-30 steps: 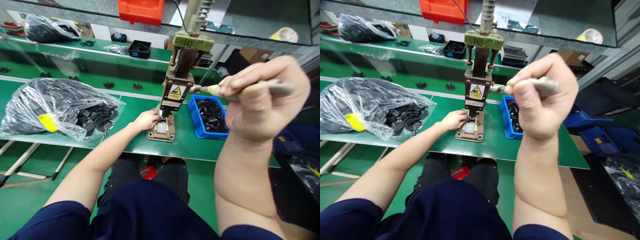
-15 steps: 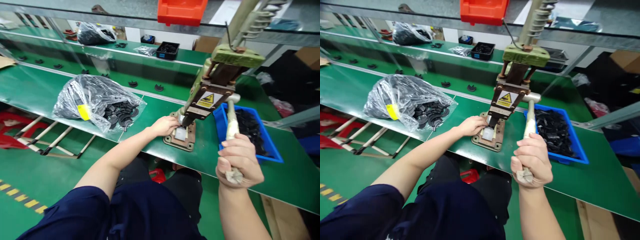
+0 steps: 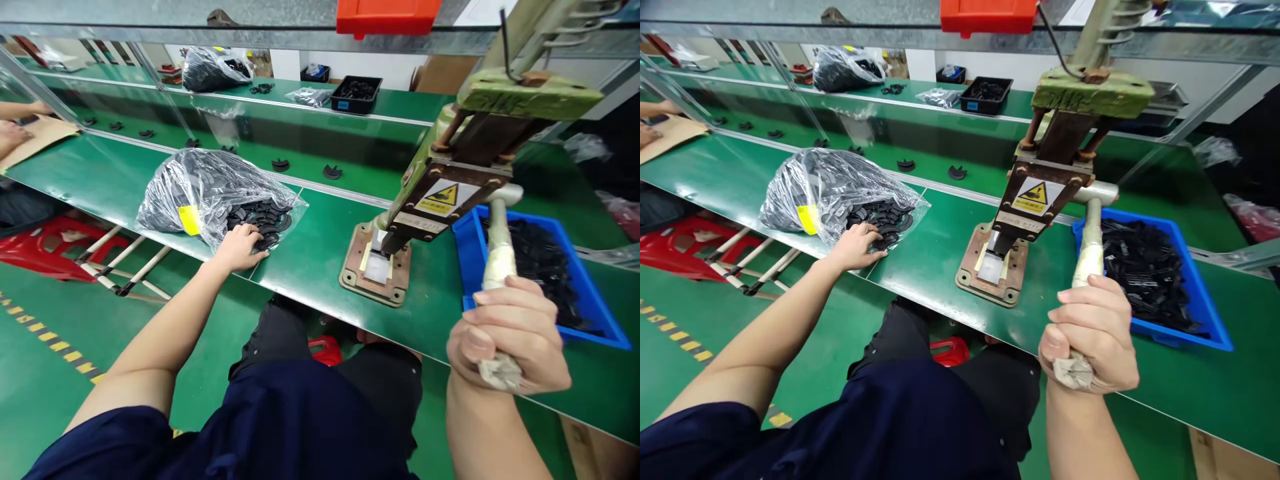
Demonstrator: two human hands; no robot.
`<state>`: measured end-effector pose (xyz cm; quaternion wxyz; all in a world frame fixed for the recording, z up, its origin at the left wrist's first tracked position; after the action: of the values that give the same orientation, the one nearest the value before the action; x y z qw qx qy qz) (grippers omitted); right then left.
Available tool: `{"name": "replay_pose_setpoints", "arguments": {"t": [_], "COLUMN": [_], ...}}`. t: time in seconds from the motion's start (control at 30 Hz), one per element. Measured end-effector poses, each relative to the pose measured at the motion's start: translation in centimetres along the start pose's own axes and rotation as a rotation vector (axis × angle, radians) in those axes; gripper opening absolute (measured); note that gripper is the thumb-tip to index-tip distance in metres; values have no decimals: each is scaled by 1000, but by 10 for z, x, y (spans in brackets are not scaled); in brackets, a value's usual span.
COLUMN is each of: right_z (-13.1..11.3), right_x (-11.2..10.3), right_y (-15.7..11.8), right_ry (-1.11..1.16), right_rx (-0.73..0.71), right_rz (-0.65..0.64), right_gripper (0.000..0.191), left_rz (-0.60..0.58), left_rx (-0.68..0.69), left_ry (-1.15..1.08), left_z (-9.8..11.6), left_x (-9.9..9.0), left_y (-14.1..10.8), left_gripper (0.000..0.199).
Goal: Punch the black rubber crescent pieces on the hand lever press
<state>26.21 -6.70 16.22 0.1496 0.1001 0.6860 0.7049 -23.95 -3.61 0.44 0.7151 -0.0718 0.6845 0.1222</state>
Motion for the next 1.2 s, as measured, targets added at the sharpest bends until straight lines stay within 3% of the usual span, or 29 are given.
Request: {"name": "replay_pose_setpoints", "arguments": {"t": [0.23, 0.4, 0.5, 0.63, 0.77, 0.9, 1.07, 1.2], "right_z": [3, 4, 1, -3, -4, -6, -6, -5], "right_x": [-2, -2, 0, 1, 2, 3, 2, 2], "right_y": [-3, -4, -3, -1, 1, 3, 2, 0], "right_ry": [11, 8, -1, -2, 17, 27, 16, 20], "right_rx": [11, 12, 14, 23, 40, 34, 37, 48], "right_rz": [7, 18, 7, 6, -1, -20, -2, -9], "right_gripper": [37, 33, 29, 29, 26, 24, 23, 23], "left_rz": [-59, -134, -188, -270, -379, -540, -657, -702], "left_rx": [41, 65, 132, 122, 103, 49, 70, 108], "left_ry": [-152, -234, -300, -510, -851, -1075, -1109, -1056], "left_z": [9, 33, 60, 102, 160, 219, 271, 290], "left_x": [16, 14, 11, 11, 19, 28, 27, 26], "left_y": [26, 33, 25, 16, 17, 27, 36, 40], "left_gripper": [43, 33, 25, 38, 52, 46, 44, 42]}}
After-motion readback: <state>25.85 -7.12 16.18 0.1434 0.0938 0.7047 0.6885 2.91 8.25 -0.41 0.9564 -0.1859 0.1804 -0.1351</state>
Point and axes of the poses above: each hand's wrist, its own y-axis towards the middle knuckle, its own x-axis out of the palm, z = x × y, the point moved 8 cm from there along y, towards the middle knuckle, and after that the axes turned 13 degrees about -x, right-handed, at the moved point
